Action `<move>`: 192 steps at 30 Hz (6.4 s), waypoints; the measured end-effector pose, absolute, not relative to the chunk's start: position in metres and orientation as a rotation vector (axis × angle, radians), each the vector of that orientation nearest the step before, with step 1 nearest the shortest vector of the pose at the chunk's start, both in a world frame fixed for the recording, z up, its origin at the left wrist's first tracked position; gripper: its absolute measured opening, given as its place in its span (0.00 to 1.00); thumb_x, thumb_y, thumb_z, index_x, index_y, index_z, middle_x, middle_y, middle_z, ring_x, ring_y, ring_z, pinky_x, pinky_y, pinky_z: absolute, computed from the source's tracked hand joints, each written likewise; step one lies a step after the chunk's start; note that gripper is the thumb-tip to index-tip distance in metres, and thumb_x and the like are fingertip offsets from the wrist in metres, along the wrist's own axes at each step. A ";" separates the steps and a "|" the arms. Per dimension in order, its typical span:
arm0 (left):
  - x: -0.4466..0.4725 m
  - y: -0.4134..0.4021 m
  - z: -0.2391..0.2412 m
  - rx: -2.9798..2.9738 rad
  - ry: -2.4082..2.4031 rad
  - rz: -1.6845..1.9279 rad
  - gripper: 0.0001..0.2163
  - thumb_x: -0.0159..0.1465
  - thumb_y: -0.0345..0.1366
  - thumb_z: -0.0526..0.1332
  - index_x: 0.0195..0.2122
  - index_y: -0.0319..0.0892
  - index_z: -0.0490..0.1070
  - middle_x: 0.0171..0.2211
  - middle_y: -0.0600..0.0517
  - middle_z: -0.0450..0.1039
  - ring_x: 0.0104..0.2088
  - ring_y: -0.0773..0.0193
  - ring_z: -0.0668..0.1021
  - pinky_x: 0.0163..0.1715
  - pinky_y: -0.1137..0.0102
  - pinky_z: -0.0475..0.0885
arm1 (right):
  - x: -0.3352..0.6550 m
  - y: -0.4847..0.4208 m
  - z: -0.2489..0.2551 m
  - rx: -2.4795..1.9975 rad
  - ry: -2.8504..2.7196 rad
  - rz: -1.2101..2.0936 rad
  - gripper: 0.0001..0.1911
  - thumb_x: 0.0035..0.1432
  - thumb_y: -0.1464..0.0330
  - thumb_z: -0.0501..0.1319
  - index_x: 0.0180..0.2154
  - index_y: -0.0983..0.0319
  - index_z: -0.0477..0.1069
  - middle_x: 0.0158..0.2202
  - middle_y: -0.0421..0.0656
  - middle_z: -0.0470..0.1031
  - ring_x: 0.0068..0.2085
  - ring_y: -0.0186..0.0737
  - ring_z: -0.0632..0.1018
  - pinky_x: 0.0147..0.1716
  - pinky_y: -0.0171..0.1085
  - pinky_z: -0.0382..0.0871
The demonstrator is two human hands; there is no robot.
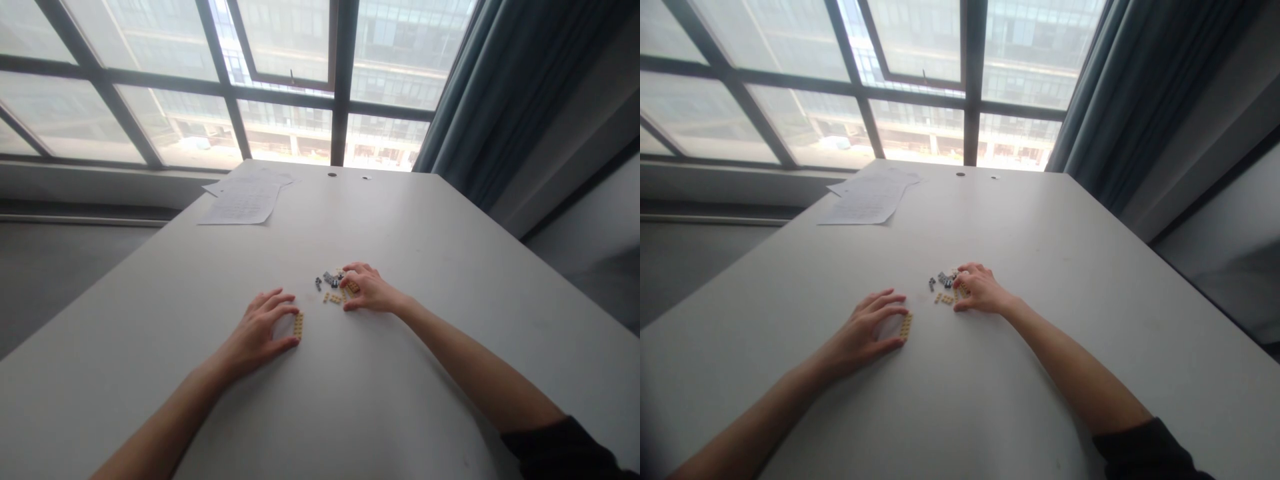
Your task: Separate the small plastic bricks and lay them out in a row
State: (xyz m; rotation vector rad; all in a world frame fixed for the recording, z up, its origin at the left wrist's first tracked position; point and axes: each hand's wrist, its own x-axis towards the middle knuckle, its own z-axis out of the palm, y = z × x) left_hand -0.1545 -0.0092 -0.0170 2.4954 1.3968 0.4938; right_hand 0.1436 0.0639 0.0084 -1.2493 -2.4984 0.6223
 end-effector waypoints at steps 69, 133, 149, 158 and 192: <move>-0.151 -0.022 -0.012 2.631 1.392 0.562 0.18 0.60 0.46 0.61 0.50 0.49 0.71 0.54 0.48 0.68 0.59 0.48 0.63 0.58 0.49 0.56 | 0.084 0.004 -0.013 -1.042 -2.463 0.446 0.23 0.51 0.54 0.66 0.46 0.58 0.73 0.58 0.48 0.65 0.62 0.53 0.57 0.60 0.54 0.47; -0.160 -0.015 -0.021 2.651 1.376 0.718 0.22 0.58 0.50 0.62 0.53 0.49 0.69 0.53 0.48 0.71 0.58 0.50 0.67 0.56 0.56 0.62 | 0.148 0.012 0.024 -0.931 -1.323 1.471 0.32 0.66 0.54 0.34 0.52 0.62 0.68 0.55 0.49 0.71 0.57 0.46 0.70 0.51 0.48 0.67; -0.156 -0.020 -0.017 2.658 1.360 0.615 0.19 0.61 0.47 0.60 0.52 0.48 0.70 0.54 0.47 0.69 0.59 0.49 0.64 0.57 0.52 0.59 | 0.084 -0.004 -0.007 -1.121 -2.403 0.514 0.23 0.46 0.59 0.69 0.44 0.59 0.72 0.54 0.48 0.66 0.58 0.51 0.61 0.58 0.51 0.53; -0.155 -0.021 -0.018 2.657 1.350 0.596 0.17 0.62 0.46 0.59 0.51 0.50 0.70 0.54 0.48 0.69 0.59 0.49 0.64 0.57 0.52 0.58 | 0.083 -0.002 -0.006 -1.110 -2.417 0.545 0.23 0.48 0.57 0.68 0.45 0.59 0.71 0.55 0.47 0.65 0.60 0.52 0.59 0.59 0.50 0.50; -0.157 -0.024 -0.010 2.675 1.365 0.799 0.14 0.61 0.41 0.60 0.47 0.46 0.70 0.49 0.48 0.73 0.56 0.53 0.68 0.54 0.57 0.62 | 0.128 0.036 -0.003 -1.059 -2.595 0.120 0.13 0.63 0.70 0.55 0.47 0.53 0.73 0.59 0.45 0.65 0.63 0.49 0.58 0.58 0.53 0.50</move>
